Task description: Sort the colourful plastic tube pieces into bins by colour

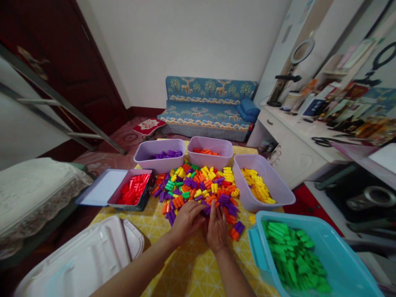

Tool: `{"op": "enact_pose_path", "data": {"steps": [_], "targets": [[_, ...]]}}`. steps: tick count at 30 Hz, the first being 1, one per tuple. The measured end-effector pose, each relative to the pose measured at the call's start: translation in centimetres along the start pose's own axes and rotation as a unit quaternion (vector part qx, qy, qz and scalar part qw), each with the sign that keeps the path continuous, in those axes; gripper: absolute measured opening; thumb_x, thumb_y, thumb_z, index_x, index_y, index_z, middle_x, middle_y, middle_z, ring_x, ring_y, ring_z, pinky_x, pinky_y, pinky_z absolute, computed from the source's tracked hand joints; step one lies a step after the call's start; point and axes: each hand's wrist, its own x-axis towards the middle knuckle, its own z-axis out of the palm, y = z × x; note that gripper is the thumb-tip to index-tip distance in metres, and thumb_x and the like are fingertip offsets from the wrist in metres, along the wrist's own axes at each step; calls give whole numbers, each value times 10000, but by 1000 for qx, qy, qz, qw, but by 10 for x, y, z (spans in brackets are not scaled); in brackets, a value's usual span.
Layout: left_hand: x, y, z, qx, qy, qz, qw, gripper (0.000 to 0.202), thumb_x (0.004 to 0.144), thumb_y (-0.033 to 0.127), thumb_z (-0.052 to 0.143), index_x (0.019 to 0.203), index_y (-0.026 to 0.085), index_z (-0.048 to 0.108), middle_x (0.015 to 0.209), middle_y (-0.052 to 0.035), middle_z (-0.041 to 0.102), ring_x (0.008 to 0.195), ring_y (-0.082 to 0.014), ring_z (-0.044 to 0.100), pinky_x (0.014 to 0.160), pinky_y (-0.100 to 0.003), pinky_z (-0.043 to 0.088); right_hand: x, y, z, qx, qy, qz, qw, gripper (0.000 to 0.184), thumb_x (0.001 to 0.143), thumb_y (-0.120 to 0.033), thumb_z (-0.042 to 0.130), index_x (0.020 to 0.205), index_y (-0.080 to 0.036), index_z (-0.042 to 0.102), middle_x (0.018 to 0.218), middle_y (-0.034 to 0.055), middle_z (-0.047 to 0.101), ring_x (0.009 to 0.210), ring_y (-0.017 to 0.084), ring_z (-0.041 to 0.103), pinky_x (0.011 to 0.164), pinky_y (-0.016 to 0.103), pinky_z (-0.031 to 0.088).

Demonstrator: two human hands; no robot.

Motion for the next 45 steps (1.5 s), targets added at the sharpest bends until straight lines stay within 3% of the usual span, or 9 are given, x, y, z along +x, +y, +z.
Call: {"op": "enact_pose_path", "data": {"steps": [7,13,17,20,25,28,30,38,45], "targets": [[11,17,27,-189,52,-135,971,400,756,101,556,1130,232,611,1065,-64,680,926,-188,625,795,-309,512,2,-3,-2,-2,6,-7,1000,748,916,-149,362,1537,-135,-54,1355,172,560,1183,258,561,1015,482,437],[8,19,16,-158,50,-127,978,333,696,108,571,988,224,680,889,-57,690,782,-178,614,693,-290,489,2,2,4,-50,25,15,998,716,920,-100,301,1531,-106,-72,1250,161,645,1110,244,620,1059,498,368],[3,17,6,-157,61,-161,973,329,685,133,593,982,224,699,839,-47,691,721,-171,603,658,-290,477,2,6,7,-85,24,10,996,696,933,-131,316,1539,-128,-27,1347,172,575,1199,258,565,1064,500,352],[6,10,-3,-245,124,-240,931,281,722,232,637,998,216,689,762,-27,678,660,-158,595,623,-283,473,4,1,0,-82,0,-5,997,674,938,-221,398,1545,-194,106,1435,144,495,1331,292,428,1090,525,308],[15,-19,-27,-481,233,-358,765,470,630,361,784,1030,170,629,758,-23,677,652,-148,645,647,-285,524,12,-10,-16,-107,-53,11,993,558,936,-249,442,1484,-276,340,1353,88,570,1277,287,451,1098,523,282],[21,-36,-48,-544,276,-371,700,491,614,290,799,1046,167,600,731,-4,670,640,-131,657,686,-281,543,14,-13,-18,-114,-65,26,991,539,931,-269,446,1465,-256,382,1333,98,578,1251,293,458,1084,514,292],[30,-43,-66,-560,292,-367,683,443,632,242,779,1026,168,590,720,0,667,644,-126,664,710,-280,549,14,-12,-17,-115,-71,30,990,544,926,-273,448,1466,-254,384,1312,101,588,1231,295,466,1078,513,295],[97,-58,-140,-561,346,-326,678,318,742,117,660,1039,191,576,816,-13,678,704,-100,667,768,-244,539,14,-13,-18,-121,-71,27,990,531,925,-276,422,1455,-261,407,1204,104,630,1156,300,493,1058,511,303],[118,-79,-158,-549,369,-397,636,284,815,37,515,1060,175,556,658,20,578,599,-93,628,653,-200,540,14,-13,-19,-121,-68,27,990,528,938,-289,416,1465,-266,390,1202,99,628,1167,299,487,1059,495,305]]}}
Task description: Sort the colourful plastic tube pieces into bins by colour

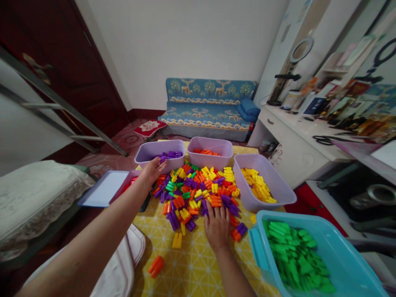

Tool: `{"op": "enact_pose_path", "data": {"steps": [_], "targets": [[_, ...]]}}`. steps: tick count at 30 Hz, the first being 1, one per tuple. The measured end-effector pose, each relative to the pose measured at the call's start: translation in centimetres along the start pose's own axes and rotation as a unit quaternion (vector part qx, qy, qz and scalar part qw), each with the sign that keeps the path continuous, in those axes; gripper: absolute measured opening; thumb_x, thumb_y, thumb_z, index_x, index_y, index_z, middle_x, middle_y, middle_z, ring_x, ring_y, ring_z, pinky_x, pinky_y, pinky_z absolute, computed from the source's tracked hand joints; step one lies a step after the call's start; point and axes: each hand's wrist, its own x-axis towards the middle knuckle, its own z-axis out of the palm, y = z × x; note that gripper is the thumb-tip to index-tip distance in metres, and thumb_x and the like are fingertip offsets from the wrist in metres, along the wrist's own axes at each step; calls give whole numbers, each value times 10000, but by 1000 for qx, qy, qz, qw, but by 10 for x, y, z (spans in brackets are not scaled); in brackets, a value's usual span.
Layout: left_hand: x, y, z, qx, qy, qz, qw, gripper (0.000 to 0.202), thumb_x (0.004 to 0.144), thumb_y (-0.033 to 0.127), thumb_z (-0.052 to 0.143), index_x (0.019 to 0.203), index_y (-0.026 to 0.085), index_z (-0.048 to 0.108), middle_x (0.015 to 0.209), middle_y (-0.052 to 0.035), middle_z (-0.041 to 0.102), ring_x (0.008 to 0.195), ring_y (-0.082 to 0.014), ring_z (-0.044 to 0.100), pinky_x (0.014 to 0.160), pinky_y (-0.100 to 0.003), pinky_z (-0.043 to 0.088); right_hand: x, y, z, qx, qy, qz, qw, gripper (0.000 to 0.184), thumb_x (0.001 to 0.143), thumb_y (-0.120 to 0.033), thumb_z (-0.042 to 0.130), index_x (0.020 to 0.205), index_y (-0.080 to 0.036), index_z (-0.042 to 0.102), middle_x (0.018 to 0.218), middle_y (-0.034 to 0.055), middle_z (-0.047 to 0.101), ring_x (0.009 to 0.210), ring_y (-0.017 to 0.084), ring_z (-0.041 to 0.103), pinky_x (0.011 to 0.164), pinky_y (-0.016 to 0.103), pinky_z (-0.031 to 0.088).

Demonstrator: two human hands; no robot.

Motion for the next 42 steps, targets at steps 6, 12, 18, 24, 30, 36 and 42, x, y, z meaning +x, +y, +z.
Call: {"op": "enact_pose_path", "data": {"steps": [6,12,18,24,30,36,42], "targets": [[0,-6,-6,3,7,-11,1000,215,812,55,542,987,177,569,684,16,565,628,-94,629,657,-198,534,1,0,-2,7,-5,4,1000,538,927,-279,431,1463,-258,390,1218,103,618,1189,294,467,1071,493,284],[-5,-3,-1,18,4,-12,1000,216,837,48,493,1003,174,549,675,28,543,612,-88,619,664,-197,527,1,-1,-5,9,-19,6,1000,519,929,-285,437,1446,-245,422,1253,113,601,1193,292,456,1071,492,281],[0,1,3,44,-3,4,999,262,805,85,563,1049,180,554,720,28,565,623,-80,613,691,-201,521,2,-2,-7,11,-28,5,1000,522,925,-304,448,1441,-229,425,1287,118,585,1224,288,430,1072,485,276],[6,13,13,96,-29,39,994,353,776,123,584,1129,145,571,845,-33,647,739,-111,652,738,-224,514,2,-1,-4,16,-25,3,1000,515,933,-304,417,1442,-221,423,1290,117,584,1240,290,412,1070,481,268],[-6,-6,-1,255,-82,151,952,423,785,209,583,1203,151,596,981,-63,698,911,-152,653,837,-295,521,2,-1,-5,14,-33,6,999,515,938,-309,403,1445,-221,416,1291,119,576,1235,289,414,1070,474,259],[-38,-69,-44,461,-111,243,846,322,700,121,617,1001,148,729,1099,-112,690,1119,-266,594,1051,-430,417,2,-1,-4,19,-35,6,999,511,939,-300,416,1445,-234,419,1319,114,564,1236,281,422,1073,467,271],[-37,-102,-62,642,-99,276,708,472,701,57,579,1137,192,701,1250,-137,608,1173,-280,564,1048,-417,419,2,0,-4,27,-34,12,999,524,929,-289,439,1450,-244,414,1288,115,589,1229,279,433,1075,478,277]]}}
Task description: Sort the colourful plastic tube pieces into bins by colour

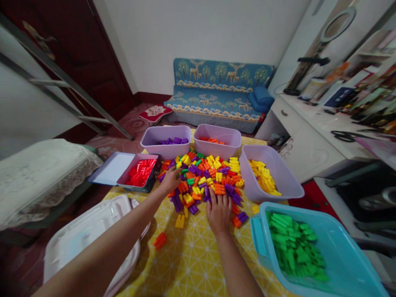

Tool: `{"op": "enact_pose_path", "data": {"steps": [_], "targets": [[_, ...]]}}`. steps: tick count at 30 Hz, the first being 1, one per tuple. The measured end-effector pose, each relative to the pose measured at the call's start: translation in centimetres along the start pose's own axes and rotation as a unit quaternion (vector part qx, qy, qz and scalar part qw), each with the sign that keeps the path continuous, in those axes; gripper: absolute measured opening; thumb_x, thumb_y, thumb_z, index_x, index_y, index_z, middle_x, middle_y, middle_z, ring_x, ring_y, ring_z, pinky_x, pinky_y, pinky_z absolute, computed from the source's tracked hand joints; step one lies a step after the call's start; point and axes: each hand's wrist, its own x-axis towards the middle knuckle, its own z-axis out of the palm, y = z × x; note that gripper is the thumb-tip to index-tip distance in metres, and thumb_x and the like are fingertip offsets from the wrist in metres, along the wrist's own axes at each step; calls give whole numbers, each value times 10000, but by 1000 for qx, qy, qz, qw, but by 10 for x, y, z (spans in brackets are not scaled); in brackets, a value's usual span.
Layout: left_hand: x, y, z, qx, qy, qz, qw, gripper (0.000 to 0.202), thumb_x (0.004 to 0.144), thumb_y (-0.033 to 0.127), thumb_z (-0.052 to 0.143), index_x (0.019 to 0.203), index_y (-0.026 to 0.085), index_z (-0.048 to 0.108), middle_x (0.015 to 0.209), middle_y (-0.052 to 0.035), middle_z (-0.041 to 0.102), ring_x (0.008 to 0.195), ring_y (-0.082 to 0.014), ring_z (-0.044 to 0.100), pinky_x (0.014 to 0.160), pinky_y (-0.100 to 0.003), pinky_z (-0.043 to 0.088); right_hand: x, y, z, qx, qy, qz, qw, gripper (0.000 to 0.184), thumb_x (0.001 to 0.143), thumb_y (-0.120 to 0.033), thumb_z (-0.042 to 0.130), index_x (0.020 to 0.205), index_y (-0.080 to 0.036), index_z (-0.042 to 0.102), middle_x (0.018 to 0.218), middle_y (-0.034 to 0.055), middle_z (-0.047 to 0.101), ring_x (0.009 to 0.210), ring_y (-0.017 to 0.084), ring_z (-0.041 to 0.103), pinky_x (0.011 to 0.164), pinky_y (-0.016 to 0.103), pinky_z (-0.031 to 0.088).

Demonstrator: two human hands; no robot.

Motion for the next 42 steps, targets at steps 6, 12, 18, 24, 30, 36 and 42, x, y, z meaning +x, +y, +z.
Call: {"op": "enact_pose_path", "data": {"steps": [6,12,18,24,30,36,42], "targets": [[3,-10,4,26,11,-2,1000,492,720,38,549,1160,215,683,1055,-113,658,1017,-247,620,942,-375,477,0,-1,-2,-3,2,1,1000,512,935,-291,434,1444,-243,420,1319,107,573,1247,276,420,1086,473,263],[-10,-9,2,-17,47,24,998,455,772,160,614,1224,206,595,1036,-79,630,919,-202,621,870,-341,503,0,0,-1,7,7,0,1000,522,928,-289,439,1447,-250,410,1315,102,574,1237,274,430,1089,471,250],[-50,10,9,-155,89,118,977,414,821,213,581,1232,236,540,1156,-74,602,1044,-204,595,924,-364,486,-1,-1,1,7,3,7,1000,528,930,-295,438,1447,-193,404,1352,125,560,1238,276,441,1105,487,235],[-83,22,7,-98,17,165,981,460,803,181,575,1258,250,554,1167,-84,583,1105,-219,566,958,-364,480,19,-23,-25,-5,-71,44,996,473,894,-338,514,1351,-217,533,1207,153,646,1212,350,489,1080,637,177],[-88,26,7,-85,8,167,982,537,802,167,551,1330,250,507,1209,-95,573,1127,-230,553,980,-386,475,42,-48,-56,162,-94,47,981,348,910,-417,489,1127,-223,679,1145,125,674,1063,269,609,954,424,422],[-97,23,5,-91,5,191,977,549,825,176,544,1364,261,479,1240,-92,576,1159,-216,537,1004,-372,460,31,-58,-35,441,-105,122,883,292,826,-353,535,1003,-174,683,855,69,722,737,206,663,699,315,506],[-97,5,12,-5,109,112,988,517,891,353,527,1387,226,462,1407,-142,452,1322,-286,408,1099,-496,352,20,-32,-59,651,163,342,658,281,770,-446,601,905,-199,603,808,12,695,755,187,676,743,342,532]]}}
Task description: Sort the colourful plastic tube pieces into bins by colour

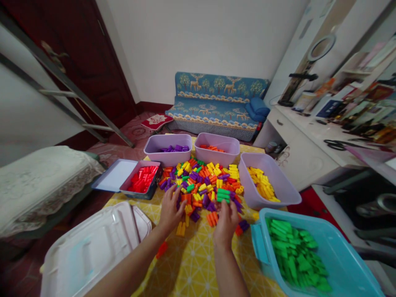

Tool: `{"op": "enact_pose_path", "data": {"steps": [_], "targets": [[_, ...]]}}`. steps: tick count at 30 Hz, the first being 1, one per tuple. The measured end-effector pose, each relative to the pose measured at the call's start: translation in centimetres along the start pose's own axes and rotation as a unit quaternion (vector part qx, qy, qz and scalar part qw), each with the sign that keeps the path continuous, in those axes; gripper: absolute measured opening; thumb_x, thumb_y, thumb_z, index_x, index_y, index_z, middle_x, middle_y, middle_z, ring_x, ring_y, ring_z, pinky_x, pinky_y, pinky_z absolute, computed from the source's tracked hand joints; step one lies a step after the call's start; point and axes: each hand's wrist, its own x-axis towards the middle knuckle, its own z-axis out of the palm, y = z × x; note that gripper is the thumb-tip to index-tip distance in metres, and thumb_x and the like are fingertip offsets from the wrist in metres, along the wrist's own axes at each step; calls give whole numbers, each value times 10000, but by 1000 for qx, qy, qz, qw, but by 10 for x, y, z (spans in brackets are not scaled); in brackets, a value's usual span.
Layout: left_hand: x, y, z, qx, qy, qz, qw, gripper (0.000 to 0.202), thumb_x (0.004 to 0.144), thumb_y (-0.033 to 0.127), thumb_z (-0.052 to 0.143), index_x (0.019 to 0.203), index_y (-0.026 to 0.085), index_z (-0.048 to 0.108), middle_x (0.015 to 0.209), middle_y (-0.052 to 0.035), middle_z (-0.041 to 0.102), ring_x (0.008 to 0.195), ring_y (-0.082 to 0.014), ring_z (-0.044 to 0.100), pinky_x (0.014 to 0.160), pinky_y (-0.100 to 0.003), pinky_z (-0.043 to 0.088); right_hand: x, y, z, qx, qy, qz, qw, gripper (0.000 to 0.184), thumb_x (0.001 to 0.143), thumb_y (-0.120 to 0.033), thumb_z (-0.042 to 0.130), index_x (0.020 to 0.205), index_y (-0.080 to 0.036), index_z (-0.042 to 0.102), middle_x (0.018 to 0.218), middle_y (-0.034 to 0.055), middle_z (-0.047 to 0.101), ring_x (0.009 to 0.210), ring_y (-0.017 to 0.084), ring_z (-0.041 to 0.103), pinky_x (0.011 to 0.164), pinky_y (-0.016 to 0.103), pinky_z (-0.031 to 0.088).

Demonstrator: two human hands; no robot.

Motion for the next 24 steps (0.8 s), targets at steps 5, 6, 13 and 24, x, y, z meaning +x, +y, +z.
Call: {"op": "enact_pose_path", "data": {"steps": [5,6,13,24], "targets": [[-5,-19,24,44,-11,-52,998,561,886,412,531,1398,193,459,1493,-178,363,1373,-327,354,1102,-545,327,26,-29,-42,115,167,-45,978,274,794,-376,510,1023,-227,527,1187,106,639,1127,215,629,998,447,455],[-6,-21,28,47,-11,-46,998,569,890,423,524,1404,189,452,1498,-180,358,1378,-327,349,1105,-543,323,32,-31,-52,98,173,-50,979,319,821,-400,447,1080,-226,513,1288,138,585,1205,221,583,1023,465,436],[-8,-24,32,50,12,-33,998,545,903,429,507,1401,211,461,1506,-149,366,1374,-304,358,1120,-516,314,43,-25,-71,-1,155,-45,987,548,878,-540,237,1326,-263,388,1496,143,396,1301,254,499,963,501,476],[-9,-24,31,42,16,-32,998,524,903,388,505,1397,217,463,1513,-150,359,1376,-301,354,1112,-526,322,-30,57,-12,-246,-153,-82,954,323,828,-459,538,942,-198,688,982,113,720,925,255,661,818,409,537]]}}
